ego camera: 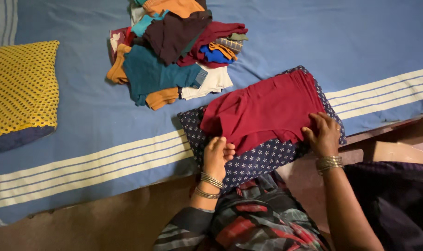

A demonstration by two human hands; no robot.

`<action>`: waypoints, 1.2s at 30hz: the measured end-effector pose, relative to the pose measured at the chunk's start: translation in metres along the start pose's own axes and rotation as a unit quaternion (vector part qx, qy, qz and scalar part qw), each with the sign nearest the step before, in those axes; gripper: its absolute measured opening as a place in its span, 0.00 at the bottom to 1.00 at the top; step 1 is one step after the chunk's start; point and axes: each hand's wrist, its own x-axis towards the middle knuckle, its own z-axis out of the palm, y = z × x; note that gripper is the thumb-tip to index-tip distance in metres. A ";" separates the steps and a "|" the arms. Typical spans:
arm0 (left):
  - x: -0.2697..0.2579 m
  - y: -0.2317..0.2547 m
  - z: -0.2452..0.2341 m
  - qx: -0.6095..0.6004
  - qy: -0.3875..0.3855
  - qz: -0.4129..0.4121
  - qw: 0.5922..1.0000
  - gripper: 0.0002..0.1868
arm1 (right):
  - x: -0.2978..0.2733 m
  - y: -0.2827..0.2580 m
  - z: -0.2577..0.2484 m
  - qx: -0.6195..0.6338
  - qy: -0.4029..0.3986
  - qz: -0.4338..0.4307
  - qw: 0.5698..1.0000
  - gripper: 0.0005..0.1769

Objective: The person folds several items of clothing on a bed, including a green top, a red top, and a dark brown garment, before placing them into a purple bag.

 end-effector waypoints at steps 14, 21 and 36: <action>-0.035 -0.003 0.028 0.255 0.022 0.044 0.966 0.06 | -0.003 0.017 -0.003 0.378 0.026 0.338 0.862 0.41; -0.028 -0.004 0.026 -0.016 -0.038 -0.068 0.997 0.06 | 0.019 0.002 -0.004 0.475 0.050 0.367 0.798 0.46; -0.015 0.015 0.032 0.208 -0.097 -0.111 0.967 0.06 | 0.026 0.021 -0.006 0.482 0.055 0.394 0.781 0.46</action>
